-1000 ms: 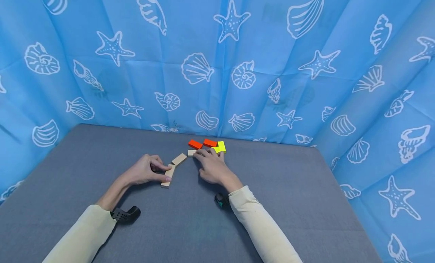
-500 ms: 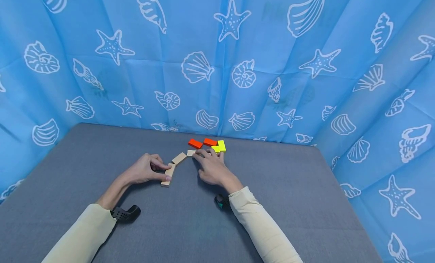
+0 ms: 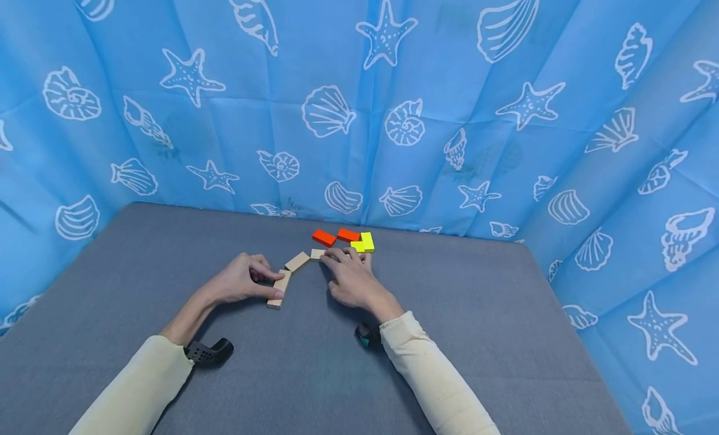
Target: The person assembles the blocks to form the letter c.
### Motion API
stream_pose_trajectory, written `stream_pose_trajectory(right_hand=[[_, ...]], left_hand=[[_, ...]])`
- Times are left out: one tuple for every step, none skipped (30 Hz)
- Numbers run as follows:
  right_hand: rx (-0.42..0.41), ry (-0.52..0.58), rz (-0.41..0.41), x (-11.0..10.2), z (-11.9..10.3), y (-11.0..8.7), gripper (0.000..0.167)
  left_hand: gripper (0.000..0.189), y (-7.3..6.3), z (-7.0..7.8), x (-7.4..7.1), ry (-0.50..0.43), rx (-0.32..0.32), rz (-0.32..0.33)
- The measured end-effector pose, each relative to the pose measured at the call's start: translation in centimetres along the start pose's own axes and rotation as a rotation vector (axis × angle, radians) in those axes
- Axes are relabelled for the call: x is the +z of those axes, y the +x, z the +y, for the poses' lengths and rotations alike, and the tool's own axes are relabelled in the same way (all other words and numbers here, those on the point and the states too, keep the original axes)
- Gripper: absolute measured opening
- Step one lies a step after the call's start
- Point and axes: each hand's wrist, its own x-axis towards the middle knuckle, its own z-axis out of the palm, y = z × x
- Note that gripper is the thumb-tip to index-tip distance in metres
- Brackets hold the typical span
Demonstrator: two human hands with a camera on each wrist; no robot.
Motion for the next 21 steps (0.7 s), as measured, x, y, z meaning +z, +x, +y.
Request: stream_pose_trajectory(right_hand=[[0.0,0.004,0.001,0.02,0.01,-0.02,0.056],[0.001,0.007,0.002,0.02,0.01,-0.04,0.056],[0.001,0.007,0.002,0.02,0.0,-0.05,0.056],[0.002,0.006,0.001,0.03,0.0,-0.05,0.056],[0.002,0.006,0.001,0.03,0.0,-0.06,0.056],[0.002,0.004,0.001,0.03,-0.01,-0.06,0.056],[0.002,0.002,0.001,0.04,-0.01,-0.07,0.056],[0.001,0.0,-0.001,0.05,-0.01,-0.08,0.056],[0.0,-0.002,0.0,0.07,0.0,-0.09,0.056],[0.0,-0.002,0.001,0.1,0.02,-0.11,0.056],[-0.001,0.0,0.002,0.11,0.03,-0.13,0.056],[-0.003,0.001,0.003,0.12,0.04,-0.14,0.056],[-0.004,0.004,0.004,0.13,0.05,-0.16,0.057],[-0.004,0.005,0.003,0.13,0.06,-0.18,0.057],[-0.004,0.007,0.004,0.13,0.07,-0.19,0.057],[-0.004,0.009,0.004,0.12,0.07,-0.2,0.057],[-0.004,0.009,0.003,0.11,0.06,-0.2,0.058],[-0.004,0.01,0.002,0.1,0.06,-0.2,0.058],[-0.004,0.011,0.002,0.08,0.05,-0.18,0.058],[-0.003,0.012,0.001,0.07,0.03,-0.17,0.058],[-0.003,0.014,0.0,0.06,0.01,-0.15,0.059]], left_hand=[[0.043,-0.01,0.0,0.0,-0.002,0.001,0.0],[0.043,-0.02,-0.01,0.0,-0.003,0.002,0.0],[0.043,-0.04,-0.03,-0.01,-0.004,0.004,0.0],[0.043,-0.06,-0.04,-0.02,-0.005,0.006,0.0],[0.042,-0.06,-0.07,-0.02,-0.005,0.007,-0.001],[0.042,-0.06,-0.09,-0.02,-0.005,0.008,0.0],[0.042,-0.06,-0.11,-0.03,-0.005,0.009,0.0],[0.042,-0.05,-0.12,-0.03,-0.005,0.009,0.001],[0.042,-0.05,-0.12,-0.04,-0.004,0.009,0.001],[0.042,-0.05,-0.11,-0.05,-0.002,0.01,0.0],[0.042,-0.04,-0.1,-0.06,-0.002,0.008,0.0],[0.042,-0.03,-0.08,-0.06,-0.002,0.008,0.0],[0.042,-0.05,-0.07,-0.07,-0.002,0.008,-0.001],[0.042,-0.07,-0.06,-0.08,-0.002,0.008,-0.001],[0.042,-0.08,-0.06,-0.08,-0.001,0.008,-0.002],[0.042,-0.07,-0.05,-0.07,0.0,0.009,-0.003],[0.042,-0.05,-0.05,-0.06,0.0,0.009,-0.003],[0.042,-0.05,-0.06,-0.07,0.002,0.011,-0.003],[0.042,-0.05,-0.08,-0.07,0.002,0.012,-0.003],[0.042,-0.04,-0.08,-0.06,0.003,0.012,-0.003],[0.042,-0.03,-0.08,-0.07,0.003,0.013,-0.002]])
